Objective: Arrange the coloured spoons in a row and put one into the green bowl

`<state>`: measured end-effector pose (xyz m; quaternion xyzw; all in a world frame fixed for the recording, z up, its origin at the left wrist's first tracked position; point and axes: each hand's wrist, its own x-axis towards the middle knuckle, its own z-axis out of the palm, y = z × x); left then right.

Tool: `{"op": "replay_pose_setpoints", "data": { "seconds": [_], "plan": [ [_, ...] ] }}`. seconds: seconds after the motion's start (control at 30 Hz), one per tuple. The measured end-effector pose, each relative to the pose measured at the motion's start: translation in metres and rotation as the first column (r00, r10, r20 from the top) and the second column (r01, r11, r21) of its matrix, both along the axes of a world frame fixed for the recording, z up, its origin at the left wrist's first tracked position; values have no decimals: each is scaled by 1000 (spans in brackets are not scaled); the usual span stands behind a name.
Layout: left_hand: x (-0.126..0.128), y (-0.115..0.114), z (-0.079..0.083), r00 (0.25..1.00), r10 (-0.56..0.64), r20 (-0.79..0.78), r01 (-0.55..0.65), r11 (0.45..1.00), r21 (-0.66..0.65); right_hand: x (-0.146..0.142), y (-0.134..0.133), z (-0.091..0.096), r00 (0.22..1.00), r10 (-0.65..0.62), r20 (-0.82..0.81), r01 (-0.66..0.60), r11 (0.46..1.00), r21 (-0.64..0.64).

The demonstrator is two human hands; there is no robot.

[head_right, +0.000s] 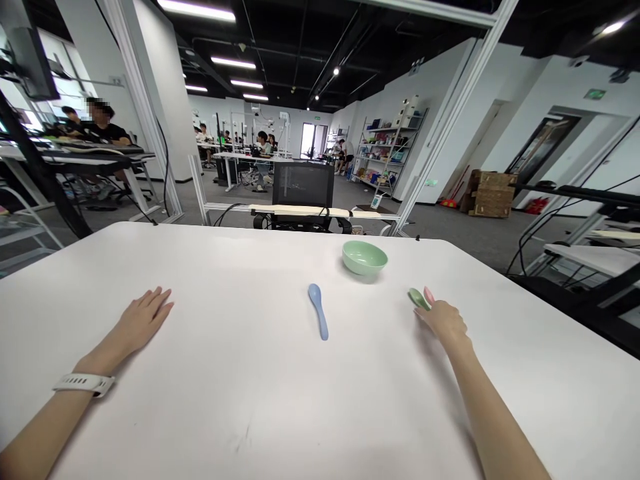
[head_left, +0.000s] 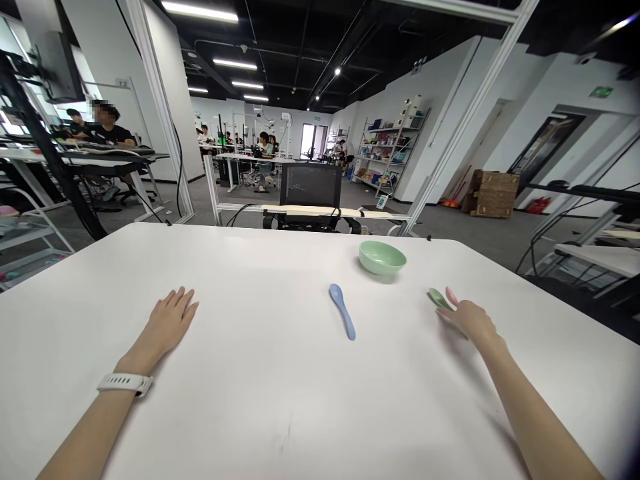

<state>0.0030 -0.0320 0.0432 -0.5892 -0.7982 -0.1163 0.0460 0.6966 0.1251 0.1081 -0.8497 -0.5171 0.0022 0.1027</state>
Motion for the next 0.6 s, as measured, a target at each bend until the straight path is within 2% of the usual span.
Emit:
{"op": "replay_pose_setpoints", "data": {
  "seconds": [0.17,0.3,0.43,0.6],
  "plan": [
    [-3,1,-4,1000,6,-10,-6,999,35,1,-2,-3,997,-63,-44,61,997,-37],
    [-4,2,-4,1000,5,-8,-5,1000,6,-16,-10,7,986,68,-155,-66,998,18],
    [-4,2,-4,1000,13,2,-13,1000,-7,-48,-22,17,946,149,-289,-168,985,-42],
    [-5,3,-5,1000,12,-2,-12,1000,-6,-77,-33,16,921,202,-335,-232,971,-52]
  ]
}}
